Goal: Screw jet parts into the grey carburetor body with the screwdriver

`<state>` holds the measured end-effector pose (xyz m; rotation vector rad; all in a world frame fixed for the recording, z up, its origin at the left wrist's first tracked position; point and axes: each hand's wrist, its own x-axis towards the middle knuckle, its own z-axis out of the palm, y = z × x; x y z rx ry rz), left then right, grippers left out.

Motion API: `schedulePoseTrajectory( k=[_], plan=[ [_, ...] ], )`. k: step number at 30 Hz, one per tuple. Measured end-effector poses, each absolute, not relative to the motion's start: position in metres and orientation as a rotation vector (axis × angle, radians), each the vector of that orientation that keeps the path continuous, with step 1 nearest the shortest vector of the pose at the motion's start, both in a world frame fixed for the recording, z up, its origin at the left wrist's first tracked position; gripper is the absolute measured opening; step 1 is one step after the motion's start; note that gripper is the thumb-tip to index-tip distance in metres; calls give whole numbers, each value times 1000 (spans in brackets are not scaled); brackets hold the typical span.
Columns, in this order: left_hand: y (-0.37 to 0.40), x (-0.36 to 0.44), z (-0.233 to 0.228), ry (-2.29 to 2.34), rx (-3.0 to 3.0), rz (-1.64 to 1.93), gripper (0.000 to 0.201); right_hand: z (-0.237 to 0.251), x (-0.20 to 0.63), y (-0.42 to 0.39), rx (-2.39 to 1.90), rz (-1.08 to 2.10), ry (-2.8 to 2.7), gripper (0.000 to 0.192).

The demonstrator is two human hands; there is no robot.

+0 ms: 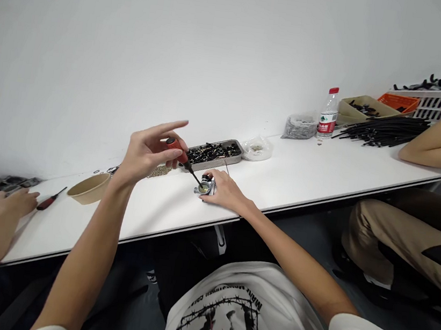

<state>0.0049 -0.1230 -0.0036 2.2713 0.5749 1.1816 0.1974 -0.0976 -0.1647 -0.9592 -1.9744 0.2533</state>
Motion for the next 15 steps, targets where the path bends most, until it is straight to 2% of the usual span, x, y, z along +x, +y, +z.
schedulePoseTrajectory(
  k=[2, 6, 11, 15],
  plan=[
    [-122, 5, -3, 574, 2274, 1123, 30, -165, 198, -97, -966, 263, -1975, 57],
    [-123, 7, 0, 558, 2305, 1136, 11, -164, 198, -97, -990, 293, -1976, 57],
    [-125, 9, 0, 595, 2214, 1158, 29, -163, 198, -97, -986, 304, -1981, 55],
    [-127, 9, 4, 529, 2225, 1035, 13, -162, 198, -96, -986, 313, -1973, 56]
  ],
)
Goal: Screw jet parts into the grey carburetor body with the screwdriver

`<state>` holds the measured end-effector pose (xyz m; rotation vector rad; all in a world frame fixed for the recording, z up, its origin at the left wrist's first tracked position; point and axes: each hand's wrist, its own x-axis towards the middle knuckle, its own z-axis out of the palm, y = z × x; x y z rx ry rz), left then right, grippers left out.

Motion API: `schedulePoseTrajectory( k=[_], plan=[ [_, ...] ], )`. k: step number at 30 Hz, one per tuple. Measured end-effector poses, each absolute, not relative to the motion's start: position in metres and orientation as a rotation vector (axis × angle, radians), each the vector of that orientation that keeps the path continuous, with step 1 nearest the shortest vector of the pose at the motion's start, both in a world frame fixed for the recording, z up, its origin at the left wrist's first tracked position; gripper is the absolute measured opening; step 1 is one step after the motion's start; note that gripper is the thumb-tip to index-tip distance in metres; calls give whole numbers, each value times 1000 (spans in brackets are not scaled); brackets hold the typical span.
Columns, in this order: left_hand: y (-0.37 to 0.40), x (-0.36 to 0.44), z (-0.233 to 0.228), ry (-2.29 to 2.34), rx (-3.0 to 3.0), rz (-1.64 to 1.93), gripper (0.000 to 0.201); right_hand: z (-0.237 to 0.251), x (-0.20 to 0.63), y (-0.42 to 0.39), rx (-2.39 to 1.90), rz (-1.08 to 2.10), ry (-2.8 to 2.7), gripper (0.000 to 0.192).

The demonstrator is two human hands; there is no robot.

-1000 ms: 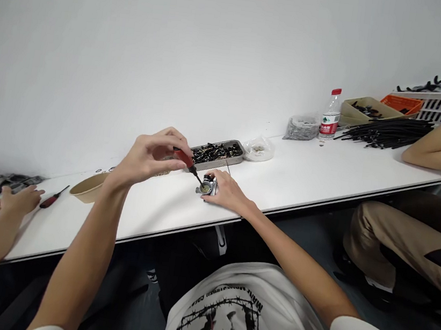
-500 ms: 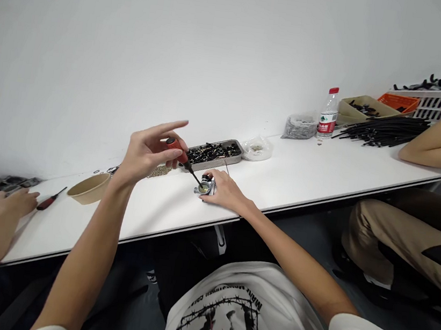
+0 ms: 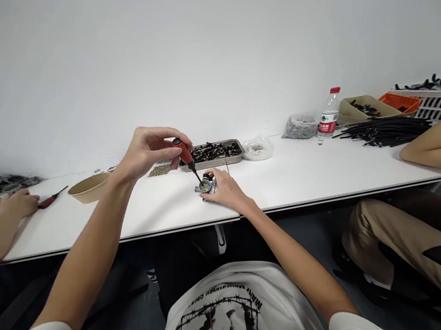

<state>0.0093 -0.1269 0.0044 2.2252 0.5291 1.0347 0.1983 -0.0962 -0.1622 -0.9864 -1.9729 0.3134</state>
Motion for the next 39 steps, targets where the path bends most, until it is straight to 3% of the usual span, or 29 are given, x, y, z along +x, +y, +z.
schedulePoseTrajectory(
  k=[3, 8, 14, 19, 24, 30, 36, 39],
  plan=[
    [-127, 10, 6, 522, 2283, 995, 9, -162, 199, -96, -986, 333, -1966, 56],
    [-123, 11, 4, 566, 2223, 1042, 28, -163, 199, -92, -988, 374, -1964, 59],
    [-114, 14, 7, 576, 2244, 987, 16, -162, 200, -89, -982, 421, -1964, 59],
    [-107, 17, 7, 628, 2204, 1098, 28, -160, 200, -89, -967, 438, -1976, 59],
    [-104, 18, 6, 575, 2211, 1006, 15, -161, 199, -88, -975, 426, -1981, 61],
    [-102, 15, 2, 596, 2130, 1113, 26, -163, 201, -78, -936, 441, -2014, 62],
    [-96, 11, 1, 639, 2154, 1061, 15, -153, 205, -60, -949, 490, -2144, 59],
    [-86, 8, -3, 699, 2137, 1166, 22, -147, 206, -54, -927, 535, -2209, 57]
  ],
)
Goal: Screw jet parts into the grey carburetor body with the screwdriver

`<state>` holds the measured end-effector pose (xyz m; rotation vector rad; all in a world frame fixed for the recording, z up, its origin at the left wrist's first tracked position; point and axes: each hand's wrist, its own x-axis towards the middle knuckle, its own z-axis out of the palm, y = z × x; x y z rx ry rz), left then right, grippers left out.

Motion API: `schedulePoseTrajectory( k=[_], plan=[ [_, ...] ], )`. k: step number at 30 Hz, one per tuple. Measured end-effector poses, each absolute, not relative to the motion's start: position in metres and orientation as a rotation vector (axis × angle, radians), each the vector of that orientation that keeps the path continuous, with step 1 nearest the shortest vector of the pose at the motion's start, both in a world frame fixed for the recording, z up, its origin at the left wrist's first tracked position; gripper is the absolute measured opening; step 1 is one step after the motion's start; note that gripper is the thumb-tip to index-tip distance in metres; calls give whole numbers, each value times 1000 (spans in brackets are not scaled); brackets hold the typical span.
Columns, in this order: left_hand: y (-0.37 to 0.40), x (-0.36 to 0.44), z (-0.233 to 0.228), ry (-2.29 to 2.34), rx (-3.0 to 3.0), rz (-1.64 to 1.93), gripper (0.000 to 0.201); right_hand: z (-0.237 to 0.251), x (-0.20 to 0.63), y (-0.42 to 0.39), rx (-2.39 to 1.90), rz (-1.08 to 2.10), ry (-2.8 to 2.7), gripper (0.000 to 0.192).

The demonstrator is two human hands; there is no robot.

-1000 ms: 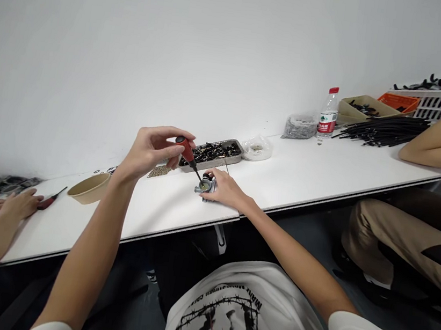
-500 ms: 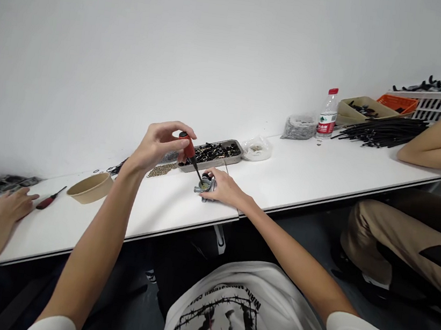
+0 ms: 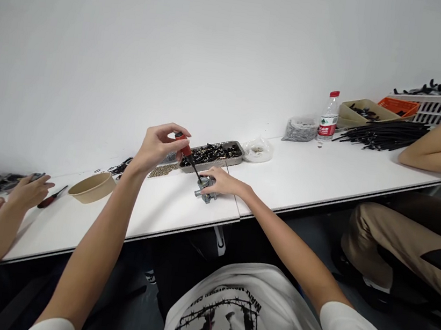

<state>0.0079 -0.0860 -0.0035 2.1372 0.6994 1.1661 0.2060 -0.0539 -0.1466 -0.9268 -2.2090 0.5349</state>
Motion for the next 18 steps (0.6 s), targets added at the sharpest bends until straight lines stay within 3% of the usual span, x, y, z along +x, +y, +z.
schedulePoseTrajectory(
  k=[4, 9, 14, 18],
  plan=[
    [-75, 4, -8, 675, 2069, 1258, 33, -144, 207, -48, -866, 590, -2278, 56],
    [-74, 2, -10, 635, 2079, 1196, 21, -140, 212, -41, -789, 698, -2341, 56],
    [-78, 1, -11, 641, 2058, 1280, 38, -131, 219, -35, -706, 824, -2405, 57],
    [-87, 3, -9, 584, 2088, 1168, 22, -122, 226, -37, -640, 861, -2457, 52]
  ],
)
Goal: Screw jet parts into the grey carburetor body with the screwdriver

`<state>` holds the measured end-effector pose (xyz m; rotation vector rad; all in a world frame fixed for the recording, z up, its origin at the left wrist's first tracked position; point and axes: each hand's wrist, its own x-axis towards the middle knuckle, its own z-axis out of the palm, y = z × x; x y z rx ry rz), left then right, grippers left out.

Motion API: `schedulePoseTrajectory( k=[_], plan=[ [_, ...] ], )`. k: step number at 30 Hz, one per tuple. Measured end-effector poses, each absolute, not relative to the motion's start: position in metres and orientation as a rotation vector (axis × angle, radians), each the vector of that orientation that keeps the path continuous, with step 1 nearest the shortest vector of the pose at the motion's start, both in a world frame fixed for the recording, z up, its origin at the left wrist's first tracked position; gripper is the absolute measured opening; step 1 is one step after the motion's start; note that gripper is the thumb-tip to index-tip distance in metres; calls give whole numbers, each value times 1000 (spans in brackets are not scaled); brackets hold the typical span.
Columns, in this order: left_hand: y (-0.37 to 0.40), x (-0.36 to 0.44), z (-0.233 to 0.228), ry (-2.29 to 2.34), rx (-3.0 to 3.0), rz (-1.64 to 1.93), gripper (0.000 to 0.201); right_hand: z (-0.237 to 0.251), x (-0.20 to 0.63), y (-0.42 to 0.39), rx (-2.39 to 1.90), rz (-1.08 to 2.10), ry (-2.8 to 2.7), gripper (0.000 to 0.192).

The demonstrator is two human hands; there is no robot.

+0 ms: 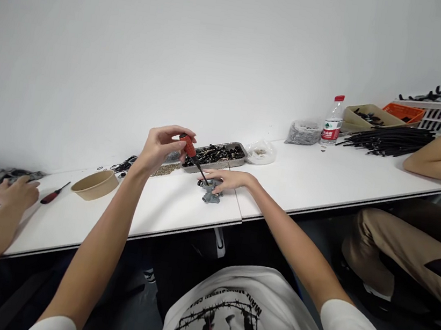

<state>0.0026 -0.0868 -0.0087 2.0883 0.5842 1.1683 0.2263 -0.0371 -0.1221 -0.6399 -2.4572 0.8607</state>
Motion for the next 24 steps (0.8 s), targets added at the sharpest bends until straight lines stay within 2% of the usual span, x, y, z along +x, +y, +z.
schedulePoseTrajectory(
  k=[2, 5, 7, 12, 19, 24],
  plan=[
    [-92, 5, -8, 589, 2106, 1150, 20, -117, 230, -42, -660, 836, -2451, 53],
    [-96, 8, -7, 601, 2109, 1187, 35, -106, 232, -51, -716, 840, -2333, 60],
    [-97, 8, -6, 591, 2115, 1155, 41, -96, 229, -58, -668, 897, -2192, 55],
    [-98, 6, -3, 561, 2140, 1102, 26, -74, 214, -68, -393, 1076, -1922, 40],
    [-89, 3, -12, 641, 2113, 1138, 39, -70, 188, -70, -462, 1056, -1739, 38],
    [-84, 3, -17, 706, 2129, 1254, 32, -67, 187, -74, -428, 1016, -1771, 37]
  ],
)
